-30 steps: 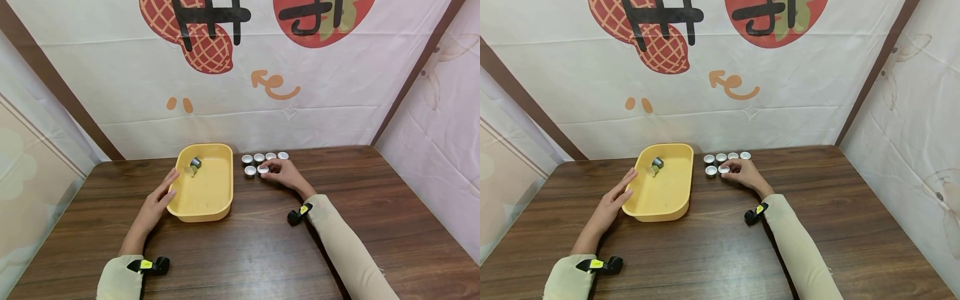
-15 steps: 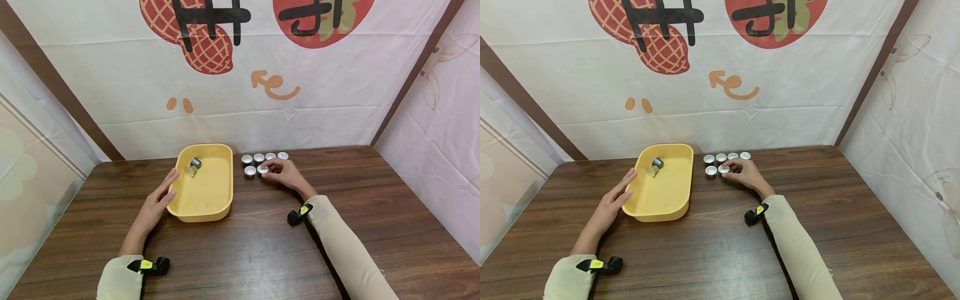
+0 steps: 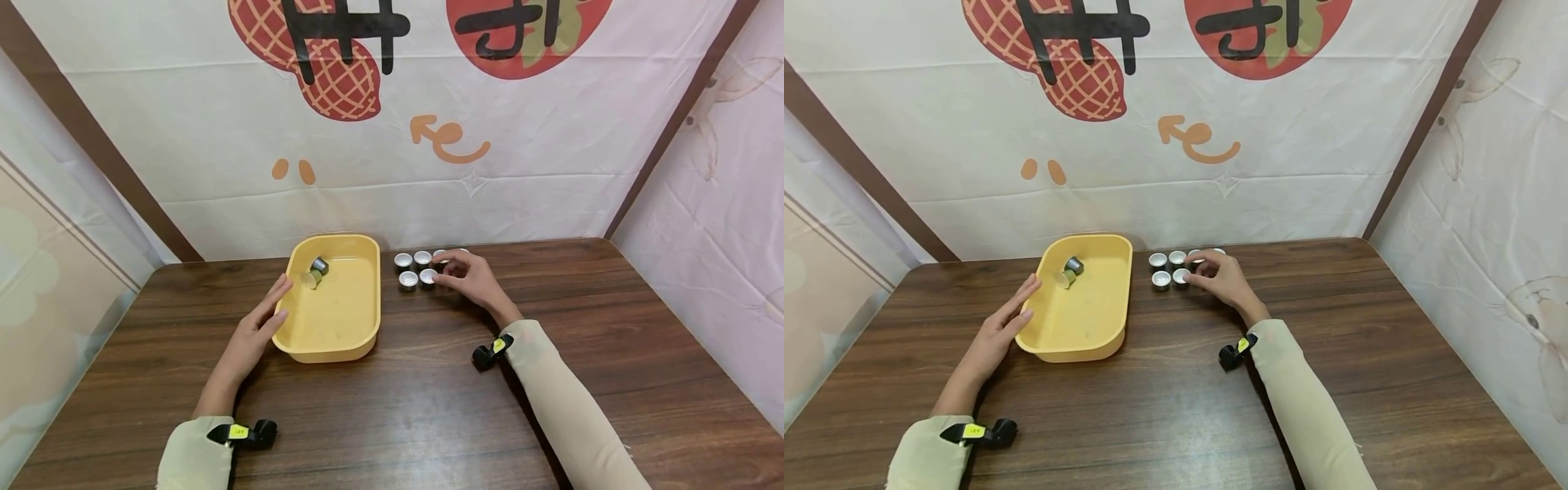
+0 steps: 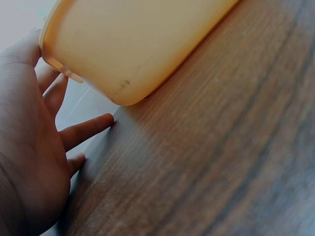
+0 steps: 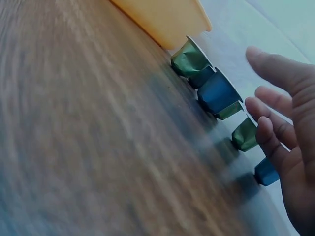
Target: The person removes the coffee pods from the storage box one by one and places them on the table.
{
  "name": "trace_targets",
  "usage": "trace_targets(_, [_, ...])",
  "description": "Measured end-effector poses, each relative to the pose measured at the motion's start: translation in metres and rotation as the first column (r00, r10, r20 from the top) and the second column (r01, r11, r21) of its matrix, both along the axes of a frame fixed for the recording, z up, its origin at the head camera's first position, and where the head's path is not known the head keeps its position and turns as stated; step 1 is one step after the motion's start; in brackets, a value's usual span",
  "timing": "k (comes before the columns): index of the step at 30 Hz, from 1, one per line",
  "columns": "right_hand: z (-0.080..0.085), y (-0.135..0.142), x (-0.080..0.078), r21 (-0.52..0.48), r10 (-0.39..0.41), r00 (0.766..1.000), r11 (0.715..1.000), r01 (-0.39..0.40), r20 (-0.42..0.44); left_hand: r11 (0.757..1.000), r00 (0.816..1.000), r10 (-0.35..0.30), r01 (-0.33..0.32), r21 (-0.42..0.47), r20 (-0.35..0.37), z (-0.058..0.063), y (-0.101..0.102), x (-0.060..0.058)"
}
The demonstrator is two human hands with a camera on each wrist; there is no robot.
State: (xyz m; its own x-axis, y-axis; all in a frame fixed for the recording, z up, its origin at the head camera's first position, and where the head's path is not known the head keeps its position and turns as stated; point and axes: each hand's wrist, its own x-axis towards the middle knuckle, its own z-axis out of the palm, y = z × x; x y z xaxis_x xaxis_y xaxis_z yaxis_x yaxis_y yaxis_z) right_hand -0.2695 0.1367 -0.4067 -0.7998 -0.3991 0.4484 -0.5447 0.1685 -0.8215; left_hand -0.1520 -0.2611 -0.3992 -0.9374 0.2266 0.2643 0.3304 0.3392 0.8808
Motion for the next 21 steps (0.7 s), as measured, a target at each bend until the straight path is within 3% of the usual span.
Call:
trace_targets(12, [0.015, -0.011, 0.005, 0.032, -0.001, 0.998, 0.999, 0.002, -0.058, 1.000, 1.000, 0.003, -0.003, 0.005, -0.001, -0.003, -0.001, -0.001])
trace_targets(21, [0.024, -0.028, 0.008, 0.043, 0.075, 0.986, 0.997, -0.069, -0.146, 1.000, 1.000, -0.004, 0.004, 0.006, 0.000, -0.003, -0.001, -0.002])
